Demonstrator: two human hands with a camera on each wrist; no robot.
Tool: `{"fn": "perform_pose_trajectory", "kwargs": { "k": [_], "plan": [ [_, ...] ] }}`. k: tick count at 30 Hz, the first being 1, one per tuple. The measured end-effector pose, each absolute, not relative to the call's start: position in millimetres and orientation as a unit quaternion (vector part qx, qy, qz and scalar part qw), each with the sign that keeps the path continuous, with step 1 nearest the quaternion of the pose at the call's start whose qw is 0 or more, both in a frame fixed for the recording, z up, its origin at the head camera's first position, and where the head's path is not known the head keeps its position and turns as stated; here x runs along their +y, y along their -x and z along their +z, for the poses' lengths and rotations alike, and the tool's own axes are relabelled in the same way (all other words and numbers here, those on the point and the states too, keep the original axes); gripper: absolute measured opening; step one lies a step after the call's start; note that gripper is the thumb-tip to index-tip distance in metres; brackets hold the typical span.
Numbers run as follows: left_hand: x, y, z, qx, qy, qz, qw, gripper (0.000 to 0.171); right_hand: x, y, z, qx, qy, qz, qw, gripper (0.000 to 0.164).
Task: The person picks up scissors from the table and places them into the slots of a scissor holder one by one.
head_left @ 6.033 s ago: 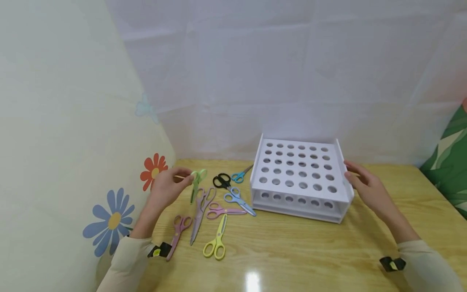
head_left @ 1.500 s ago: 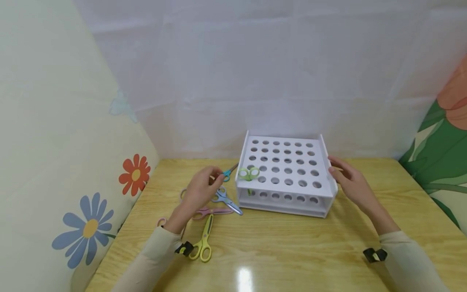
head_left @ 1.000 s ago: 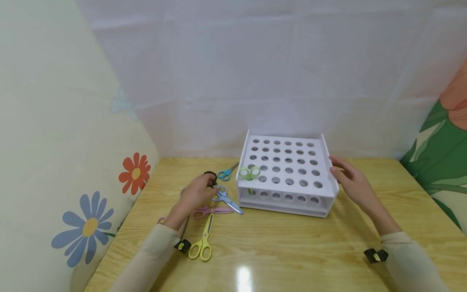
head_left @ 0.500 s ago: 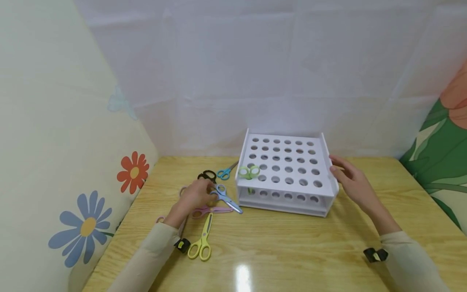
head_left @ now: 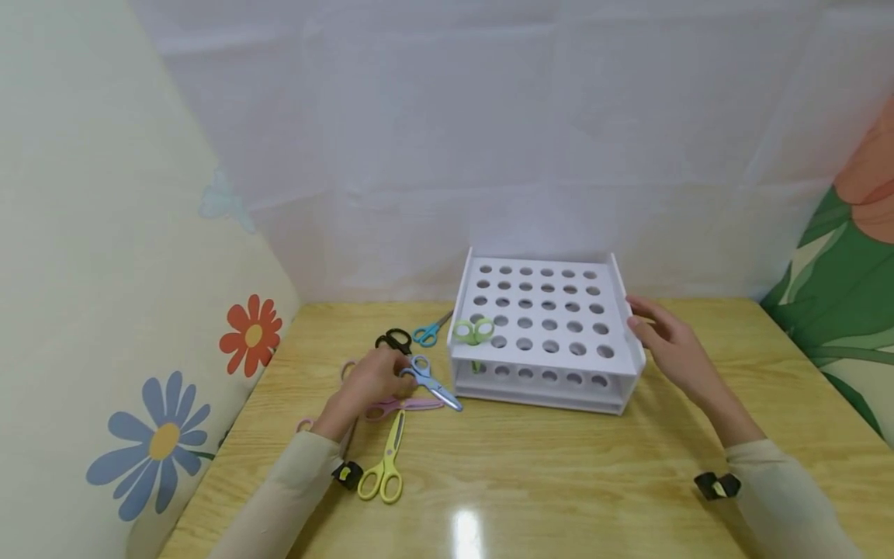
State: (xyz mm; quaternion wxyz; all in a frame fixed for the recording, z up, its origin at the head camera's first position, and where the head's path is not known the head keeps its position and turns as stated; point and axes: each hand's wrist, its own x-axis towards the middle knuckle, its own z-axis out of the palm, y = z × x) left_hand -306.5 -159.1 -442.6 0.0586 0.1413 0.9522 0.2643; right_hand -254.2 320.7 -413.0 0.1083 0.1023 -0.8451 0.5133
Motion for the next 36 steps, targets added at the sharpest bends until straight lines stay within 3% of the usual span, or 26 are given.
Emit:
{"fn": "perform_pose_trajectory", "kwargs": {
  "k": [5, 36],
  "plan": [
    [-161, 306, -442, 0.947, -0.140, 0.284, 0.064, 0.027, 321, 254, -412, -0.848, -0.099, 0.510, 0.106, 0.055],
    [-168, 307, -432, 0.892, -0.174, 0.400, 0.122, 0.026, 319, 253, -411, -0.848, -0.103, 0.509, 0.107, 0.055]
  ]
}}
